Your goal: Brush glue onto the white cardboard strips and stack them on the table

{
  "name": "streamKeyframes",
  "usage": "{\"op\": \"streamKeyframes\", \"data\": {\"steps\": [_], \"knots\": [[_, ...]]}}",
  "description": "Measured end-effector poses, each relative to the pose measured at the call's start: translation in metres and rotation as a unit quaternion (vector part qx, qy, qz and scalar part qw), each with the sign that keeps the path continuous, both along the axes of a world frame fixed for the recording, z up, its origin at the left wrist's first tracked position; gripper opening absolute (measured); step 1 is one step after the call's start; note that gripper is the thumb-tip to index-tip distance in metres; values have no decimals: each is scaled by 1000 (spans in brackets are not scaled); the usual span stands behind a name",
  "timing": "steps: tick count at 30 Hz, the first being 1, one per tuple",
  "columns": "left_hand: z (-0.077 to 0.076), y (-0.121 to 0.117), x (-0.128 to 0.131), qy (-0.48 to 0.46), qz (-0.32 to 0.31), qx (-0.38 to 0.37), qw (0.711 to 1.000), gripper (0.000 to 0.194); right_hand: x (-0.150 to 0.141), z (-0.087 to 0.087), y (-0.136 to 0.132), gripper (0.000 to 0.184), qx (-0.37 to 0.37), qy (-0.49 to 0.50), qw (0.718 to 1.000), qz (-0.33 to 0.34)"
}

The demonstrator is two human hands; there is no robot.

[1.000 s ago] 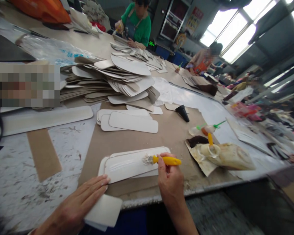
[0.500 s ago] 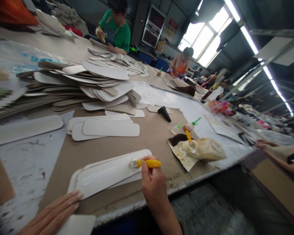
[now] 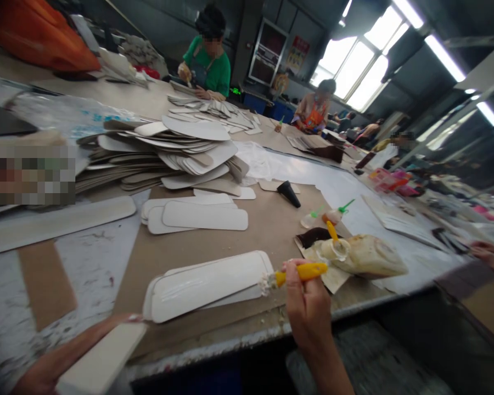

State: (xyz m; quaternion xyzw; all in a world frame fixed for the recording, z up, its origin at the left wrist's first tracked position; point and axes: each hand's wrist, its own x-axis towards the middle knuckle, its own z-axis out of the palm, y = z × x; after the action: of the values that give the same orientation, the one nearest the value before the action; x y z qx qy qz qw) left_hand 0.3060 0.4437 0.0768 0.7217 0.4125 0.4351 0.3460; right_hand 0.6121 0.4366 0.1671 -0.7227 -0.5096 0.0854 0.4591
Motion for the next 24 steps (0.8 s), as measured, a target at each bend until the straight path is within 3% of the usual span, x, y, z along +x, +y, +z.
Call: {"op": "streamKeyframes", "data": {"steps": [1,2,3,4,5,7,9,13,19,24], "knots": [[16,-1,8,-91,1,-180,980,28,-8,4,-1,29,0,32,999,16],[31,-1,17,-160,6,-342,926,32,-18,6,-2,28,-6,69,997,36],[44,0,26,-217,5,-449,867,36,-28,6,-1,28,-21,108,992,58],[53,1,34,-257,2,-505,824,40,-40,5,-1,28,-44,140,986,82],[59,2,41,-280,1,-528,802,42,-51,3,1,28,-71,162,978,110],[63,2,51,-284,-13,-547,787,45,-75,-4,4,29,-121,190,956,187],[59,0,57,-256,-40,-546,797,47,-95,-12,7,28,-159,226,926,257],[51,-3,60,-224,-92,-534,810,54,-115,-24,9,24,-196,305,885,291],[59,-2,54,-292,-87,-525,794,43,-111,-25,5,32,-186,234,907,297],[51,0,53,-326,-45,-538,776,50,-106,-32,10,34,-108,134,955,242]]}}
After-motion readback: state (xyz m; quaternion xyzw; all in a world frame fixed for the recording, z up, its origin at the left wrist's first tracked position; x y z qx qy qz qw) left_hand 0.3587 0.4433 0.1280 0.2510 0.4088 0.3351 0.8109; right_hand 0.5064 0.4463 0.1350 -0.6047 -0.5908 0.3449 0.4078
